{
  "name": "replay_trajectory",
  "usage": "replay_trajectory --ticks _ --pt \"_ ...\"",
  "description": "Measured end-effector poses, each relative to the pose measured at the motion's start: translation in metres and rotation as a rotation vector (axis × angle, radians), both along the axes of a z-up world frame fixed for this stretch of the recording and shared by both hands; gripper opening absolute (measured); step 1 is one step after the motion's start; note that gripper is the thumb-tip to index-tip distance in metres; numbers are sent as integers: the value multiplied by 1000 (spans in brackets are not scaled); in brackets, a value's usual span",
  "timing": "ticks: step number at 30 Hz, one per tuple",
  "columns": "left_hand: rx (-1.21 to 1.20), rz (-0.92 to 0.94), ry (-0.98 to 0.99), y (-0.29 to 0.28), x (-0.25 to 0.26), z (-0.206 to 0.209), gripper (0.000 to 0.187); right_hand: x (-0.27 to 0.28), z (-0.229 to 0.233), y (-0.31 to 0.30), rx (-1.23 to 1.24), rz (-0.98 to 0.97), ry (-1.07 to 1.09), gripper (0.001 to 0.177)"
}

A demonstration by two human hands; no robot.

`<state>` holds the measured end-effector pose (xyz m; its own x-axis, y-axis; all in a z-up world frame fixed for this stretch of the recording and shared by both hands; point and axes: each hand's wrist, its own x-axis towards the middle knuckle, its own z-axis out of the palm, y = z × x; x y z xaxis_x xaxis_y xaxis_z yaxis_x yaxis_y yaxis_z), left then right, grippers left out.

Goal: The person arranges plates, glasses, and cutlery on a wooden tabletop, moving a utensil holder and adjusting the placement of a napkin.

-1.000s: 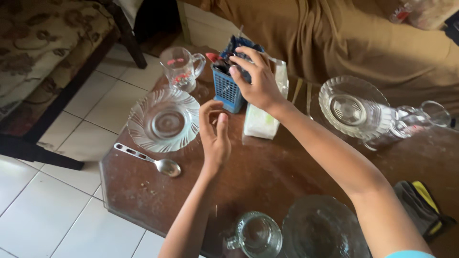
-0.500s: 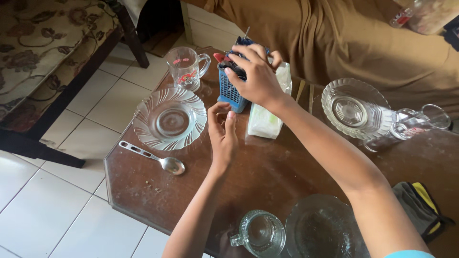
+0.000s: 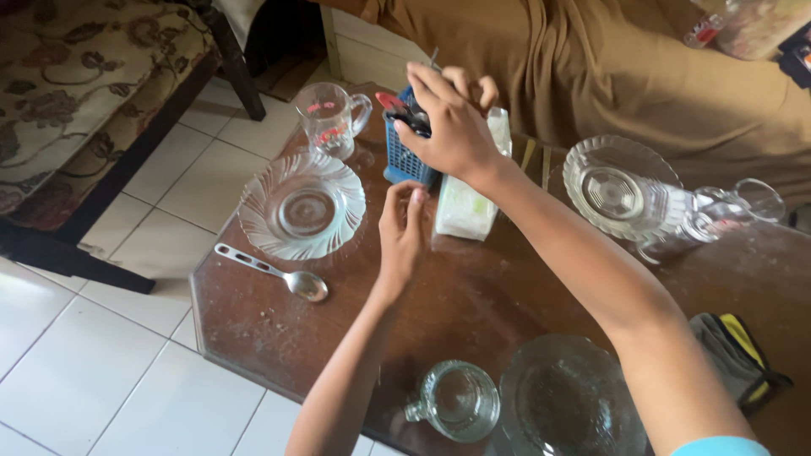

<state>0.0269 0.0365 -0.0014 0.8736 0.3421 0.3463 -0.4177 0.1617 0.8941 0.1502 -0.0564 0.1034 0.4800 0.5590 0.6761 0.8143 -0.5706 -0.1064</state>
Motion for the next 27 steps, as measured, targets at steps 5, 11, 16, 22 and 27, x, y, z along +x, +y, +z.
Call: replay_trajectory --ticks 5,11,16,22,27 --pt "-44 -144 34 1 5 -18 26 -45 28 -21 -49 -3 -332 58" --pt "-267 -295 228 0 -1 -4 46 -130 34 -64 -105 412 -5 38" --pt "-937 -757 355 -9 -39 25 59 -183 36 -98 -189 493 33 41" --pt "-672 -818 333 -9 -97 -1 35 -220 37 -117 -360 568 90 33" --pt "-630 -326 325 37 -154 -23 35 -222 14 -88 -364 608 108 36"
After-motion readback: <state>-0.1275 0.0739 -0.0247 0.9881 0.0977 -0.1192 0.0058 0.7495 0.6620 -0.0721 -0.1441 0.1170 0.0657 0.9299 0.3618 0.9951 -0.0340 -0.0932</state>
